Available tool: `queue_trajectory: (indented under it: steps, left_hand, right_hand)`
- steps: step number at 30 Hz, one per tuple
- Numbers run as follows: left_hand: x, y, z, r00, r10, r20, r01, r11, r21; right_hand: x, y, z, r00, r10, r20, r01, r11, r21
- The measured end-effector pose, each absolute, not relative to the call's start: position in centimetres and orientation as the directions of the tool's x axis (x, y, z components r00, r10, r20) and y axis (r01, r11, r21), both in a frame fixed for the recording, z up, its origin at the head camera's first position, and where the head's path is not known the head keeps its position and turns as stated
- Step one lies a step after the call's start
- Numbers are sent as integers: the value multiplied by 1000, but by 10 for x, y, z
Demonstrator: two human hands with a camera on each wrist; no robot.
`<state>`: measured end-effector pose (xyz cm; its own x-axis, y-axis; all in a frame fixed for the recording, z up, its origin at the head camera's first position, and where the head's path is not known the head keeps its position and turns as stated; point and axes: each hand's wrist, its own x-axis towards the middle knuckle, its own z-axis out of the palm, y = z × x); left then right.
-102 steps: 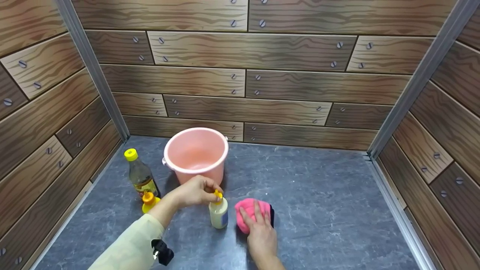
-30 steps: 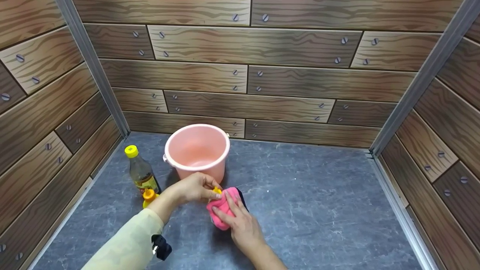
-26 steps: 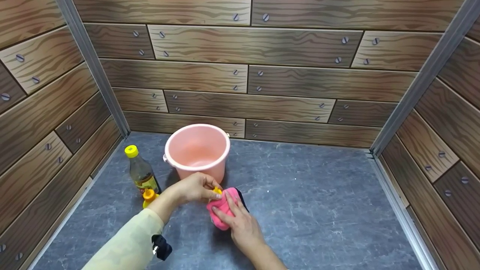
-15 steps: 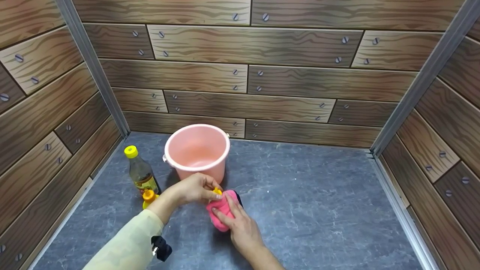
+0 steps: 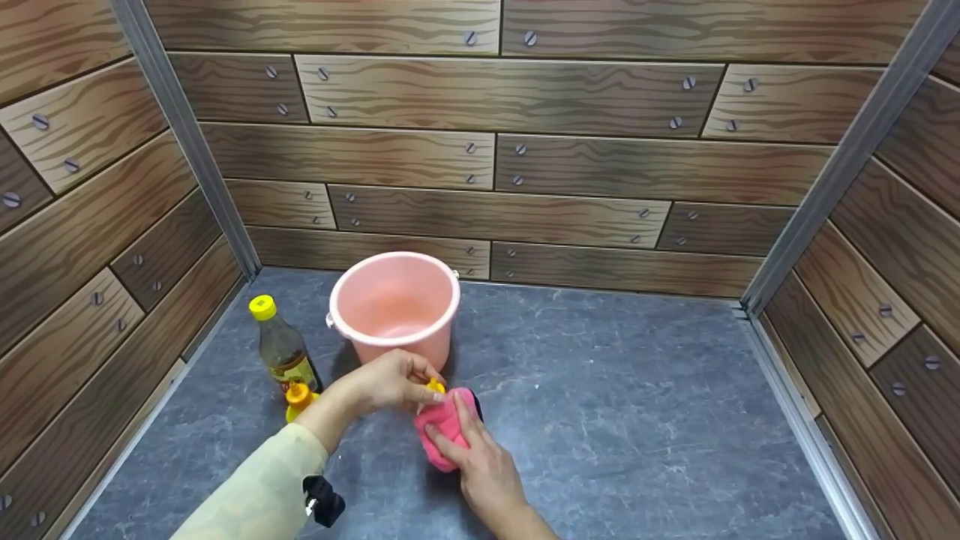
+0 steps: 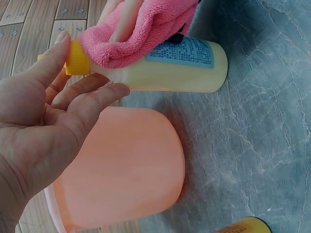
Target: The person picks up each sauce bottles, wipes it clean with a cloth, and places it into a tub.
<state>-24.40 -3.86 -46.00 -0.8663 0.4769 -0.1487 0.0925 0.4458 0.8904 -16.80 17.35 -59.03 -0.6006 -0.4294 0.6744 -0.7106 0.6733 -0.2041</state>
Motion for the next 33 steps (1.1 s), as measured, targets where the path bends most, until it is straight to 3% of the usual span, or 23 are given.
queue_trajectory:
  steps: [33]
  left_hand:
    - [-244, -40, -461, -865, 479, -149, 101, 459, 883]
  right_hand:
    - [-164, 171, -604, -562, -400, 724, -723, 662, -196]
